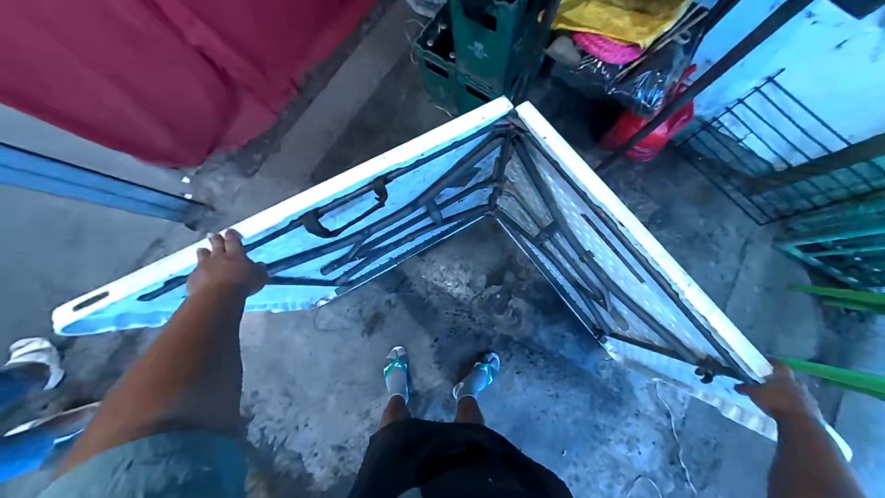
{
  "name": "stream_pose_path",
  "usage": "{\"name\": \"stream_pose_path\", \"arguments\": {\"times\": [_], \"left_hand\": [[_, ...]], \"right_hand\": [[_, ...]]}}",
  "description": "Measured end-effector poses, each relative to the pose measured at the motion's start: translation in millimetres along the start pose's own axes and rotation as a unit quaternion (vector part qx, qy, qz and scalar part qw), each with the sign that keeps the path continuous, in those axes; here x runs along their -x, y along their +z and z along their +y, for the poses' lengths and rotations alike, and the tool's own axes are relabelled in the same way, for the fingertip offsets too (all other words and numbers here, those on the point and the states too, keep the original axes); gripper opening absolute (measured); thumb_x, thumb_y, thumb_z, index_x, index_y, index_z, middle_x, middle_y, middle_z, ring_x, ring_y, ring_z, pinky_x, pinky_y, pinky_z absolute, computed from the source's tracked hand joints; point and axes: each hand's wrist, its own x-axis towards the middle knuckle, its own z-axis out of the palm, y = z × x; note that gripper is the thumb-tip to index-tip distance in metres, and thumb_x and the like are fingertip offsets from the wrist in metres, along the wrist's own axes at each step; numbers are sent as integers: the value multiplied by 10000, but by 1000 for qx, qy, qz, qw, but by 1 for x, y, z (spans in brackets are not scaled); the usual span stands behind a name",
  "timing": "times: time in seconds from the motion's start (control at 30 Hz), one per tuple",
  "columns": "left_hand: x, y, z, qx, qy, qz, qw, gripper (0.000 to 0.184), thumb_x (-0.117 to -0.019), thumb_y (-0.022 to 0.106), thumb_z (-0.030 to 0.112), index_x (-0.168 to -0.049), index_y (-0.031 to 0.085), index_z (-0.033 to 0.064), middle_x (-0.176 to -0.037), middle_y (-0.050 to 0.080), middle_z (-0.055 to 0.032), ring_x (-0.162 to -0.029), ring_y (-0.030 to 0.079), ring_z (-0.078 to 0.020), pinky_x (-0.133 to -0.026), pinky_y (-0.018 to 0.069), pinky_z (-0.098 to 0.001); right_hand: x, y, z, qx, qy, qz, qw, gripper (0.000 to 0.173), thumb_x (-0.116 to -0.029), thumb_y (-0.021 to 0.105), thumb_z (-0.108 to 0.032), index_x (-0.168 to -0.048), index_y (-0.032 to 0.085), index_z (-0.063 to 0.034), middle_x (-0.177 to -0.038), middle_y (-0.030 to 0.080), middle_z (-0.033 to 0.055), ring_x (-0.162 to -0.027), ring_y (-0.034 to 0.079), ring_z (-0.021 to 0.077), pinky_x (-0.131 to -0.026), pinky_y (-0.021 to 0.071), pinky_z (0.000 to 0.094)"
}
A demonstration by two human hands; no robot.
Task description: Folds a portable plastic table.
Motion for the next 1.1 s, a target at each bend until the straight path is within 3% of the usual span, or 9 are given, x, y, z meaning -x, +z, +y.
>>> {"name": "stream_pose_path", "arguments": {"times": [0.1, 0.23, 0.37, 0.47, 0.57, 0.77, 0.9, 1.03, 1.1], "left_hand": [[-2, -7, 7, -15, -4, -1, 1000, 754, -952, 708, 171, -1540, 292, -52, -1574, 300, -370, -1360, 396, -623, -938, 414, -801], [-11, -16, 8, -68, -10, -12, 998, 630, -984, 676, 263, -1440, 400, -73, -1421, 481, -382, -1145, 583, -611, -848, 468, -777], [-11, -22, 13, -86, -12, -11, 996, 700, -969, 701, 292, -1509, 363, 2, -1392, 506, -381, -1124, 587, -619, -827, 470, -780], [-11, -27, 13, -85, -8, -8, 996, 694, -967, 697, 285, -1536, 361, 72, -1370, 513, -393, -1092, 589, -632, -806, 471, -783], [-21, -32, 2, -103, 12, -13, 995, 628, -951, 710, 253, -1492, 434, 94, -1317, 574, -349, -1097, 610, -590, -798, 488, -761], [-26, -46, -9, -121, 47, -33, 991, 550, -957, 701, 272, -1428, 501, 71, -1184, 649, -335, -1098, 630, -555, -831, 495, -731], [-27, -57, -25, -105, 96, -46, 989, 576, -979, 671, 316, -1478, 474, 105, -1220, 645, -328, -1148, 616, -549, -862, 491, -731], [-48, -52, -88, -56, 118, -90, 987, 688, -984, 670, 358, -1558, 375, 121, -1408, 527, -351, -1335, 465, -571, -989, 395, -774], [-60, -40, -137, -43, 94, -92, 990, 726, -964, 685, 368, -1549, 375, 70, -1416, 518, -358, -1325, 487, -557, -1013, 387, -766]], "right_hand": [[-4, 13, -6, 41, 71, 39, 996, 899, -778, 865, -176, -1538, 398, -64, -1517, 439, 316, -1431, 394, 500, -1090, 331, 751], [11, 19, -11, 89, 93, 41, 991, 855, -797, 850, -266, -1503, 434, -25, -1465, 509, 304, -1418, 429, 475, -1132, 270, 744], [25, 24, -7, 154, 66, -2, 986, 904, -807, 847, -450, -1491, 440, -22, -1383, 591, 285, -1337, 529, 461, -1131, 299, 720], [49, 37, -7, 160, 64, -16, 985, 886, -803, 844, -473, -1469, 470, -24, -1350, 617, 276, -1312, 557, 448, -1134, 303, 709], [82, 54, -9, 153, 66, -32, 986, 862, -803, 838, -500, -1454, 498, -50, -1329, 641, 257, -1293, 577, 438, -1128, 317, 704], [178, 99, -15, 36, 81, -50, 995, 768, -863, 817, -399, -1457, 497, -34, -1418, 565, 275, -1390, 463, 470, -1104, 332, 724], [246, 127, -26, 2, 74, -57, 996, 679, -895, 785, -327, -1461, 506, -75, -1434, 561, 253, -1390, 467, 463, -1087, 351, 725], [309, 156, -31, -101, 58, -74, 990, 632, -901, 800, -264, -1439, 541, -55, -1322, 624, 296, -1269, 576, 482, -1048, 432, 688], [339, 174, -32, -153, 63, -87, 982, 622, -889, 816, -233, -1419, 555, -40, -1299, 633, 295, -1246, 592, 466, -1050, 446, 657]]}}
